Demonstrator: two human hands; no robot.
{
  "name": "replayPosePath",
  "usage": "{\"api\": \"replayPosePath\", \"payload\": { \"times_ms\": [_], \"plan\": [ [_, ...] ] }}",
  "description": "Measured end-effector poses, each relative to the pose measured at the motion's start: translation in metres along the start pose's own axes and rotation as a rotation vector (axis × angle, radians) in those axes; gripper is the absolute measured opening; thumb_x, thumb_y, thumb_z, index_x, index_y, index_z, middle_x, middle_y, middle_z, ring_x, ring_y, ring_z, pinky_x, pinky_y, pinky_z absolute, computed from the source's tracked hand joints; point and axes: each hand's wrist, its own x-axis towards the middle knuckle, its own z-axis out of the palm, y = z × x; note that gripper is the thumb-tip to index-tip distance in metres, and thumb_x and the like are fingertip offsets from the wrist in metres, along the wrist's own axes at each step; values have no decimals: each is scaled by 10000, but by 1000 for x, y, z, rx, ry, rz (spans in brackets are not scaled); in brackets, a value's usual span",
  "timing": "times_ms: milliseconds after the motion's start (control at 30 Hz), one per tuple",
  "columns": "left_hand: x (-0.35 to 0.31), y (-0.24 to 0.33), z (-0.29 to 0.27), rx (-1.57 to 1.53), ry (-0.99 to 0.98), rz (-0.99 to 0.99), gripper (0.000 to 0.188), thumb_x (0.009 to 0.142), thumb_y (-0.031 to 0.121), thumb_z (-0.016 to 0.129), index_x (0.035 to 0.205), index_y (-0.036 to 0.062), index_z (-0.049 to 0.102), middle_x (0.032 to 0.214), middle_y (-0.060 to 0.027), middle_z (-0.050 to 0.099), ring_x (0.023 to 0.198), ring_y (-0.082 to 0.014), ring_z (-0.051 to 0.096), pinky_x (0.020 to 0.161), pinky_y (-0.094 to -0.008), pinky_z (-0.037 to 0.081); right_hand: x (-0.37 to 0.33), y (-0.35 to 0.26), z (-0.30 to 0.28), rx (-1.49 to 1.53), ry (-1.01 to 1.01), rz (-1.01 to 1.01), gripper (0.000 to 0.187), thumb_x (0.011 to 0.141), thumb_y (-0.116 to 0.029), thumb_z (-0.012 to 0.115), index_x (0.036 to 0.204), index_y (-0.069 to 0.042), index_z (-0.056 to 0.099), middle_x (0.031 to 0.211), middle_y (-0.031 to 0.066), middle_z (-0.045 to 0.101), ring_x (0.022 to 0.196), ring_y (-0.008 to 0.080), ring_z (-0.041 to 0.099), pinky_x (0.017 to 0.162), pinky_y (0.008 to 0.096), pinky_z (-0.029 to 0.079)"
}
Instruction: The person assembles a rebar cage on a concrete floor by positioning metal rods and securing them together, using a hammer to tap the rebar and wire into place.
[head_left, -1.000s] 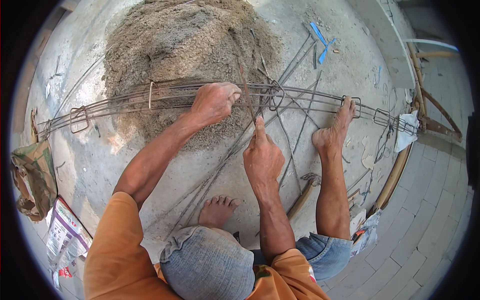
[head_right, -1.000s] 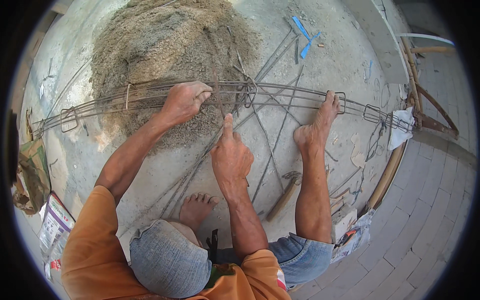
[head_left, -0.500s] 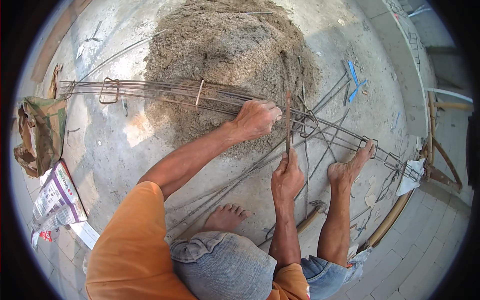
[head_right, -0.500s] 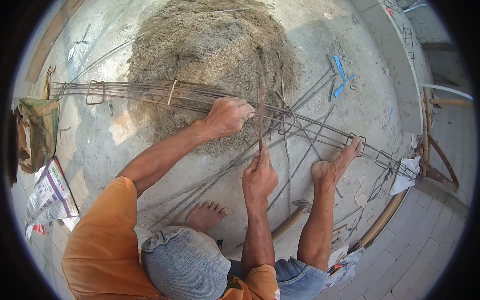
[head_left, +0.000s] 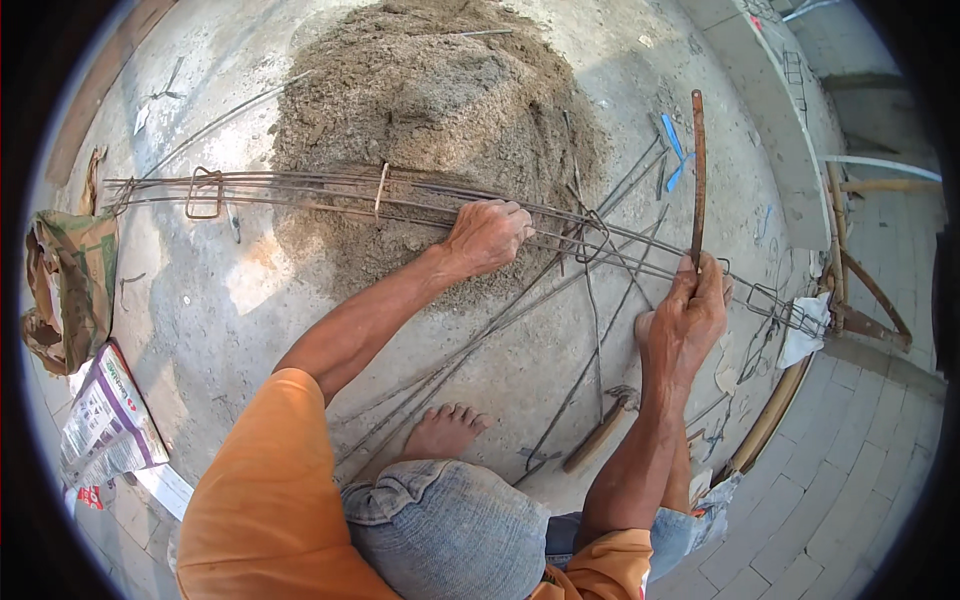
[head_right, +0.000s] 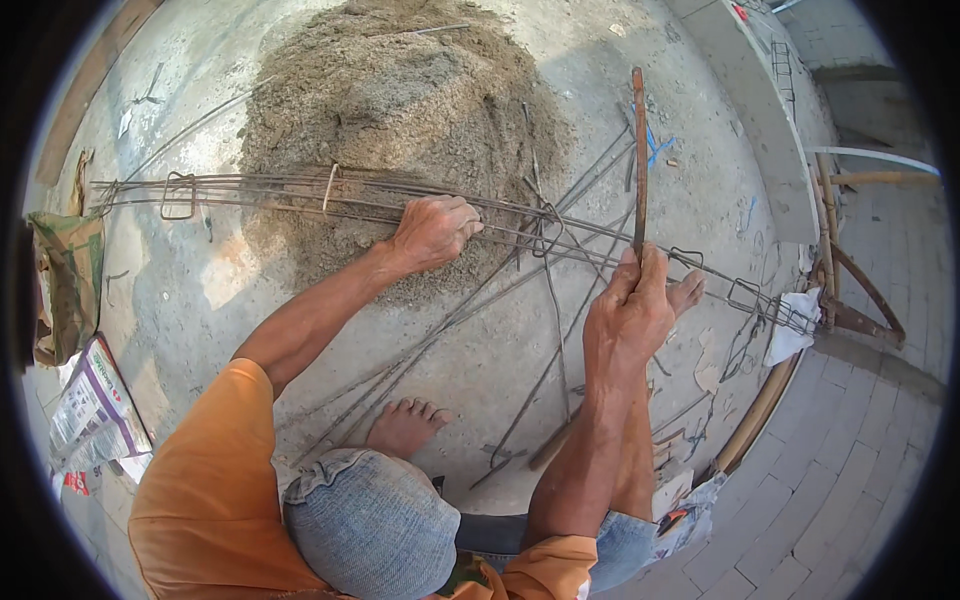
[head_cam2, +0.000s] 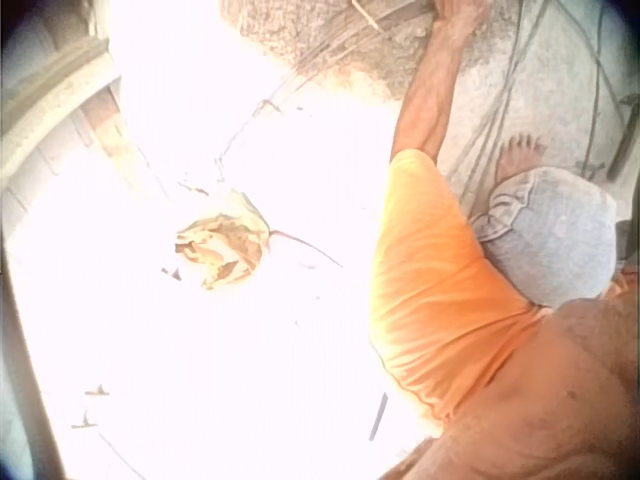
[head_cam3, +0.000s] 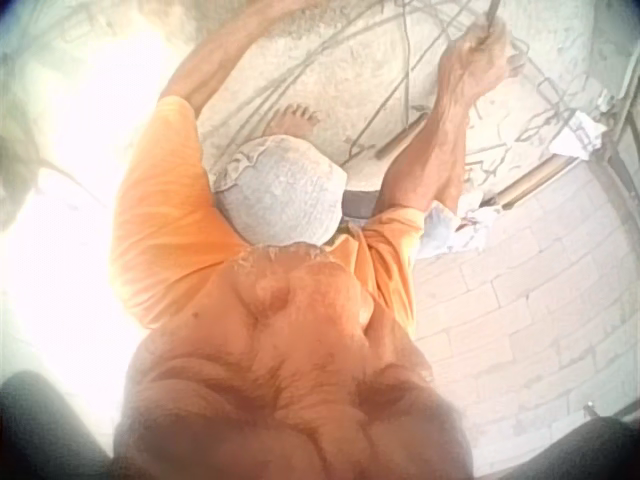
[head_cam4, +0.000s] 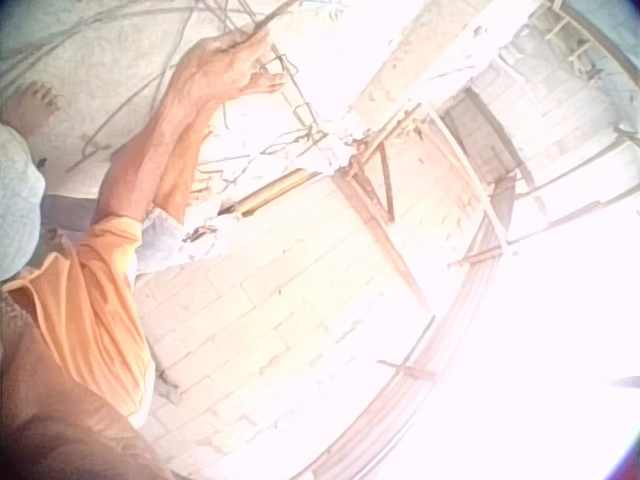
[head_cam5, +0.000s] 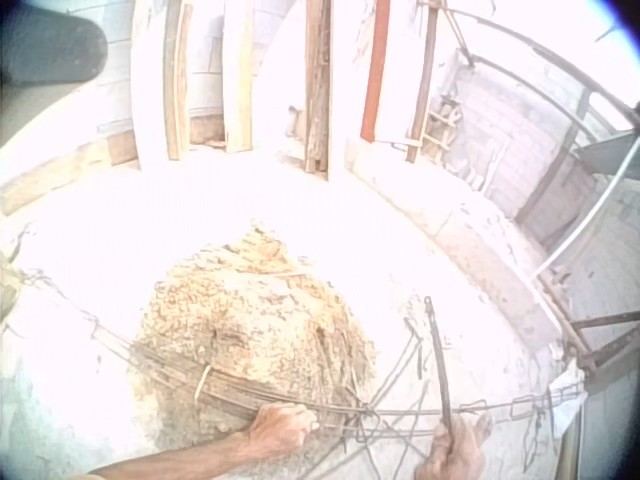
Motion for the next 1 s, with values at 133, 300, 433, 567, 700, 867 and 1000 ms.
{"api": "replayPosePath", "payload": {
  "times_ms": [133, 300, 433, 567, 700, 867, 1000],
  "plan": [
    [4, 3, -6, -36, -51, -5, 141, 809, 174, 670, 870, 47, 675, 817, -111, 662, 761, -304, 643, 665, -406, 504, 48, 82, -26, 149, -317, 244, 158, 934, -124, 502, 951, 19, 565, 715, 216, 566, 665, 406, 554, 620, 456, 418],
    [11, -2, -15, -37, -58, 9, 153, 821, 191, 665, 869, 47, 679, 834, -103, 663, 754, -300, 641, 669, -401, 500, -18, 182, -81, -98, -511, 313, 141, 921, -111, 483, 925, 9, 557, 718, 240, 579, 689, 424, 571, 620, 473, 414],
    [17, -2, -11, -37, -45, -12, 155, 825, 205, 661, 861, 56, 685, 804, -106, 668, 736, -295, 643, 652, -399, 489, -128, 200, -101, -139, -723, 452, 127, 913, -81, 462, 935, 16, 540, 715, 252, 577, 704, 434, 595, 640, 490, 435],
    [25, 8, -17, -46, -68, -33, 167, 826, 221, 657, 865, 62, 689, 792, -105, 669, 732, -299, 642, 650, -403, 483, -225, 163, -64, 112, -954, 569, 139, 916, -100, 460, 963, 4, 539, 725, 194, 596, 694, 408, 596, 661, 502, 444],
    [24, 13, -13, -44, -87, -81, 163, 820, 220, 657, 868, 68, 689, 785, -114, 667, 729, -308, 643, 650, -411, 484, -280, 56, 16, 389, -1180, 464, 200, 912, -127, 489, 1064, 1, 513, 872, 195, 565, 814, 390, 565, 739, 485, 433],
    [21, 14, -15, -38, -99, -88, 172, 826, 239, 653, 872, 79, 693, 769, -114, 664, 728, -298, 643, 652, -406, 479, -249, 63, -8, 268, -1144, 306, 327, 908, -161, 525, 1191, -2, 479, 1056, 196, 527, 963, 367, 526, 837, 464, 419],
    [23, 18, -30, 1, -134, -150, 169, 832, 237, 646, 865, 77, 691, 757, -118, 662, 721, -301, 642, 650, -407, 481, -141, 96, -26, -118, -606, 14, 440, 904, -187, 554, 1292, -5, 453, 1203, 197, 497, 1082, 349, 496, 915, 447, 407]
  ]
}}
